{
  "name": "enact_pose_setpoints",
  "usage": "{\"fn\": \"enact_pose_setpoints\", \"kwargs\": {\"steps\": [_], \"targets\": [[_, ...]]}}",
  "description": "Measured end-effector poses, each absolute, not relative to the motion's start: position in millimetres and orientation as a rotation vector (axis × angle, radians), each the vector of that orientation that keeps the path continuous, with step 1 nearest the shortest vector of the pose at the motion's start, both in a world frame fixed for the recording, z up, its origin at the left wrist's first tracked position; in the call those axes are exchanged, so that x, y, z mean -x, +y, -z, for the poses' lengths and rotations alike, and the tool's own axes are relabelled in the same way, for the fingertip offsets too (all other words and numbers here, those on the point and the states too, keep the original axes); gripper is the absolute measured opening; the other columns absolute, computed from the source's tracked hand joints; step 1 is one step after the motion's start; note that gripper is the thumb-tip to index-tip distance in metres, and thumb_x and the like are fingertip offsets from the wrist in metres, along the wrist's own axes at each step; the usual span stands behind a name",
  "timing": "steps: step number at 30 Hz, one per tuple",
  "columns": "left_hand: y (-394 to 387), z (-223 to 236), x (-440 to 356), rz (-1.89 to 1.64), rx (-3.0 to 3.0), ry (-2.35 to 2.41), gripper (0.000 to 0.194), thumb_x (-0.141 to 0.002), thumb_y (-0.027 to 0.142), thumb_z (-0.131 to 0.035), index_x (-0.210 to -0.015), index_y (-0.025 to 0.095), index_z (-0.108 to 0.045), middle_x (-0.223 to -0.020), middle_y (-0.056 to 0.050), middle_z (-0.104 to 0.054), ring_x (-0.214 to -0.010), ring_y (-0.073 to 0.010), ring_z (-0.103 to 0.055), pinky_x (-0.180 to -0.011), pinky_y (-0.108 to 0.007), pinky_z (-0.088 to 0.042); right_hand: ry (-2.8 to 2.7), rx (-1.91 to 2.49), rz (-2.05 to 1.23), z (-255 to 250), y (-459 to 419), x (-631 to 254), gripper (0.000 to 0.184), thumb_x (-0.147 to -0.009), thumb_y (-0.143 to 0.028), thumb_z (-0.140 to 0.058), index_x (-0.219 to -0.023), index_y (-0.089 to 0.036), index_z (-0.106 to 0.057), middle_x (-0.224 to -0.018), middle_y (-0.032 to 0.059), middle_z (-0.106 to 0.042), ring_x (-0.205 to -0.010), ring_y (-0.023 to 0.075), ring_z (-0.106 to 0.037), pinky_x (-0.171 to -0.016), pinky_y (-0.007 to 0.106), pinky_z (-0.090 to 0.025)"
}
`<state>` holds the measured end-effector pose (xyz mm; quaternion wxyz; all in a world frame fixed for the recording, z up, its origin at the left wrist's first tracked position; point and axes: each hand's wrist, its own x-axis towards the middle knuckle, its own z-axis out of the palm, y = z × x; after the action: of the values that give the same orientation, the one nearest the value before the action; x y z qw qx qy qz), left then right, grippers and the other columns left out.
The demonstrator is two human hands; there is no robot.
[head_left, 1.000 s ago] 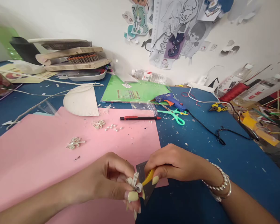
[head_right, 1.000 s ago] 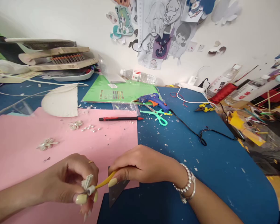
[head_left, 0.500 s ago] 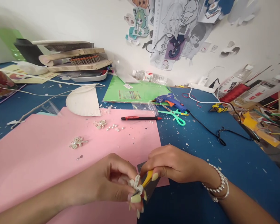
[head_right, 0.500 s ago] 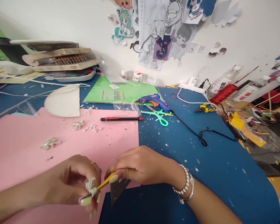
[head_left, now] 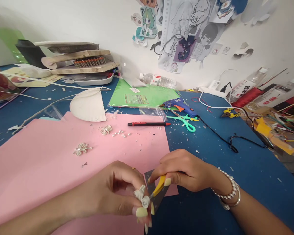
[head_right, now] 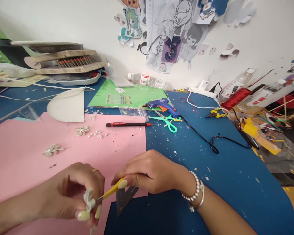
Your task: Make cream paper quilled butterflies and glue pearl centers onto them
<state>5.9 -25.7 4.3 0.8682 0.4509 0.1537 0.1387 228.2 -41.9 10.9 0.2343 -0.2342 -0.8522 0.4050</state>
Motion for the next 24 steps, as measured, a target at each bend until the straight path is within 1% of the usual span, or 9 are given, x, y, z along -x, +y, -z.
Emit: {"fn": "enact_pose_setpoints", "kwargs": {"steps": [4,7,13,19,24], "targets": [[-25.7,-3.9,-4.9,-0.275,-0.914,0.34,0.01,-0.072,0.013,-0.071,-0.077,0.021,-0.074,-0.074,-0.002,-0.072,-0.066,-0.0153,-0.069,-0.064,-0.023,-0.054,-2.334,0.664,-1.139,-14.2,-39.6,-231.9,0.034,-0.094,-0.03,-0.038,-0.1,-0.009,-0.063,-0.083,0.007,-0.067,-0.072,0.0087,-0.059,-0.067,0.017,-0.042],[-25.2,-5.1,-3.8,-0.271,-0.919,0.353,0.011,-0.073,0.013,-0.071,-0.078,0.022,-0.074,-0.074,-0.002,-0.071,-0.065,-0.0141,-0.069,-0.065,-0.023,-0.054,-2.336,0.68,-1.158,-16.0,-39.4,-233.0,0.031,-0.093,-0.028,-0.039,-0.098,-0.009,-0.064,-0.083,0.0068,-0.068,-0.073,0.0087,-0.06,-0.067,0.017,-0.043],[-24.5,-4.4,-4.5,-0.279,-0.908,0.336,0.01,-0.073,0.014,-0.071,-0.078,0.022,-0.074,-0.073,-0.002,-0.071,-0.064,-0.0143,-0.069,-0.066,-0.025,-0.055,-2.375,0.75,-1.198,-16.9,-39.5,-234.2,0.041,-0.095,-0.035,-0.032,-0.098,-0.01,-0.064,-0.084,0.0081,-0.068,-0.074,0.0107,-0.06,-0.066,0.019,-0.043],[-26.3,-2.4,-7.0,-0.326,-0.889,0.358,0.005,-0.07,0.017,-0.074,-0.074,0.02,-0.075,-0.07,-0.001,-0.072,-0.059,-0.0132,-0.068,-0.063,-0.022,-0.055,-2.38,0.82,-1.295,-17.6,-39.5,-237.4,0.043,-0.094,-0.04,-0.033,-0.097,-0.011,-0.064,-0.084,0.0073,-0.068,-0.072,0.0098,-0.06,-0.064,0.019,-0.043],[-26.2,-2.5,-7.1,-0.3,-0.884,0.349,0.006,-0.071,0.017,-0.073,-0.076,0.02,-0.074,-0.073,-0.003,-0.073,-0.062,-0.0156,-0.069,-0.062,-0.025,-0.055,-2.386,0.862,-1.27,-16.6,-40.8,-237.5,0.047,-0.094,-0.044,-0.031,-0.093,-0.011,-0.065,-0.08,0.0071,-0.067,-0.068,0.0093,-0.059,-0.062,0.019,-0.042]]}}
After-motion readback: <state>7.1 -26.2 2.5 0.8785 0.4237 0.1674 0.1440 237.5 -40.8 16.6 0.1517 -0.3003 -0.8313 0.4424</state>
